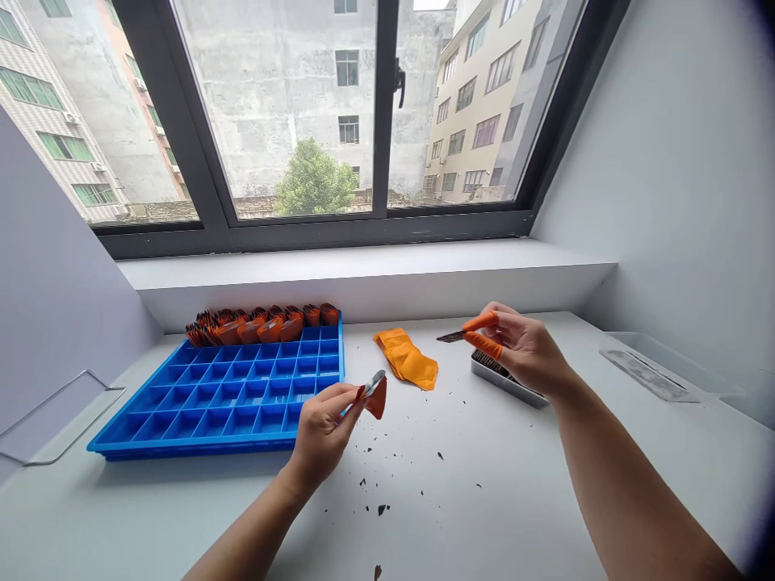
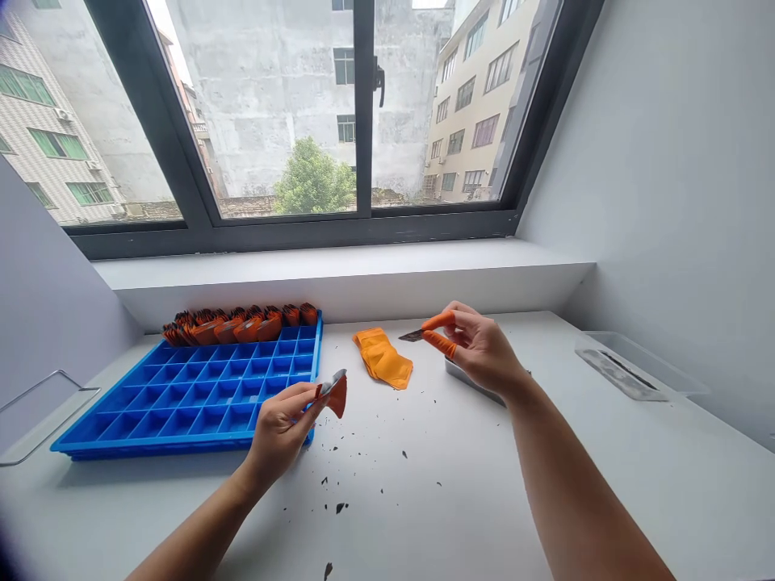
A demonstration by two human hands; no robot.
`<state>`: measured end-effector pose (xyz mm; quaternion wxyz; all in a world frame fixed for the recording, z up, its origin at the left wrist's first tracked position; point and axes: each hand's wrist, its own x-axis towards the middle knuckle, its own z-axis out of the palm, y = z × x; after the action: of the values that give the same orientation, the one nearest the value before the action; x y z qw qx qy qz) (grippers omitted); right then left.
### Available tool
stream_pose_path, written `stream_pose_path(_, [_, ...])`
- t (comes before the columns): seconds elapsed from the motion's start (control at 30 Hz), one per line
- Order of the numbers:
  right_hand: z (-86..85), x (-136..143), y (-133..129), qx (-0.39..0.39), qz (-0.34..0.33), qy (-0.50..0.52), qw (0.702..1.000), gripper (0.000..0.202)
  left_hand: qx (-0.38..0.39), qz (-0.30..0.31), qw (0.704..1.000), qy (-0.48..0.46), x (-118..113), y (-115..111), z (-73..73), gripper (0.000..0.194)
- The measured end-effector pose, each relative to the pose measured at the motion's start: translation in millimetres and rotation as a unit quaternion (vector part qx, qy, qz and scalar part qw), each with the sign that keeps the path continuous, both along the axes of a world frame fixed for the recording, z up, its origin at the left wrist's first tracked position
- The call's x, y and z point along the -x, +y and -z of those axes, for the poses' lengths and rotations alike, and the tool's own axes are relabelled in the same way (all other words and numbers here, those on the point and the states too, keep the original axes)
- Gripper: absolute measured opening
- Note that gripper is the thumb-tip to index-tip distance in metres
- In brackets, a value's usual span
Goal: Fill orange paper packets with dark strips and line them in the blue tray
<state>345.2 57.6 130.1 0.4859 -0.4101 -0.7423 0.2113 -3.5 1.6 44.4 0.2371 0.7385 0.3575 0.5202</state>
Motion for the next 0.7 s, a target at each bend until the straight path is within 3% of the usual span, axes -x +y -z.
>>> stream_pose_path(0.17, [-42.8,74,-8,-0.029,-0.143,-0.04,0.988,0.018,0.033,-0.023,0.998,-0.043,4,2,2.3,0.027])
stream_pose_path(0.3, [-58.0,109,-1,-0.04,-0.2,-0.045,0.978,0.02,0.04,-0.023,0.996,-0.073,5,3,4.4,0.026])
stream_pose_path(0.5, [-64.9,133,8,-0.034,-0.229,-0.031,0.972,0.026,0.055,-0.02,0.994,-0.097,6,4,8.2,0.027])
stream_pose_path(0.7, [-63.3,134,10,-0.005,-0.253,-0.032,0.967,0.027,0.039,-0.034,0.994,-0.092,6,3,5.2,0.024])
